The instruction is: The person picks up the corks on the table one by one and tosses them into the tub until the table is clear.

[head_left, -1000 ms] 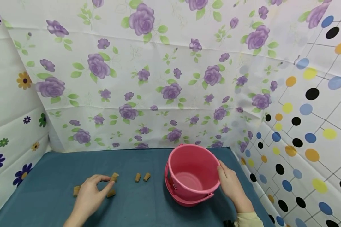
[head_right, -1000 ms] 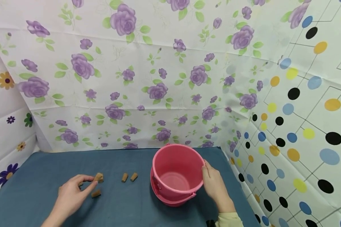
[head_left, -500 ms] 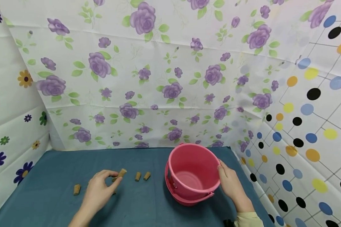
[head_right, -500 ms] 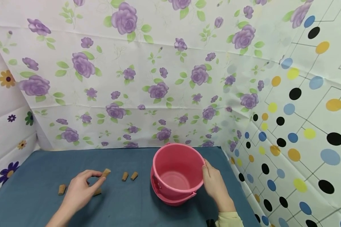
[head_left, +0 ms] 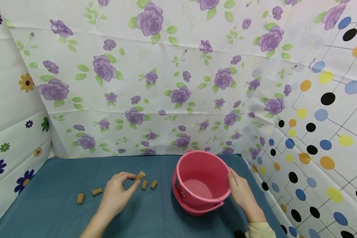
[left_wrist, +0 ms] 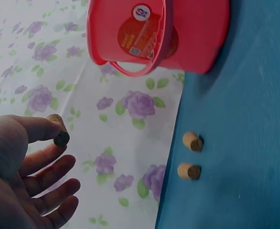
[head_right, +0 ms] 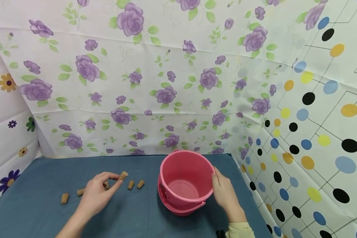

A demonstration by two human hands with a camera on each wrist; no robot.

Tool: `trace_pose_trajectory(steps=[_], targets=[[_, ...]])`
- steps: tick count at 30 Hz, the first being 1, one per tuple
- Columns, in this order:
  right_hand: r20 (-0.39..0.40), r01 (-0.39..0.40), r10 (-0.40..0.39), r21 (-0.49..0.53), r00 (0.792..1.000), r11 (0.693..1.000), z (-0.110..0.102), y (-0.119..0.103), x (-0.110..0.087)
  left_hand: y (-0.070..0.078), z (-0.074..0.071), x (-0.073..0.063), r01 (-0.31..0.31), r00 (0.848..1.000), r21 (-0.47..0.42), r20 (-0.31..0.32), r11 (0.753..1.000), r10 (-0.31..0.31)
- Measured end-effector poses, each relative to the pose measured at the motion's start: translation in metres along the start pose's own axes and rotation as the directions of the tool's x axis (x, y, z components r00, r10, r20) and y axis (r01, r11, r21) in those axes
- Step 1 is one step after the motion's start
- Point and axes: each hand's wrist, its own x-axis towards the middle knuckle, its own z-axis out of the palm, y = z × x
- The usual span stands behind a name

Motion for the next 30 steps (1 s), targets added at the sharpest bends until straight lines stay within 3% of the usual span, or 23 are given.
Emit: trace_pose_trajectory(steps=[15,24,30], targets=[[0.009,-0.009,0.009,-0.002,1.0,1.0,-0.001,0.001,0.001,0.027,0.013,0.005,-0.031,0.999,-0.068,0.008,0.997,0.032],[0.009,-0.04,0.039,0.008,0.999,0.999,0.0,0.001,-0.003,0.041,0.022,0.009,-0.098,0.995,-0.084,0.013,0.992,0.099],[0.001,-0.02,0.02,0.003,1.0,1.0,-0.001,0.001,-0.003,0.051,0.029,0.007,-0.116,0.993,-0.112,0.015,0.987,0.119]])
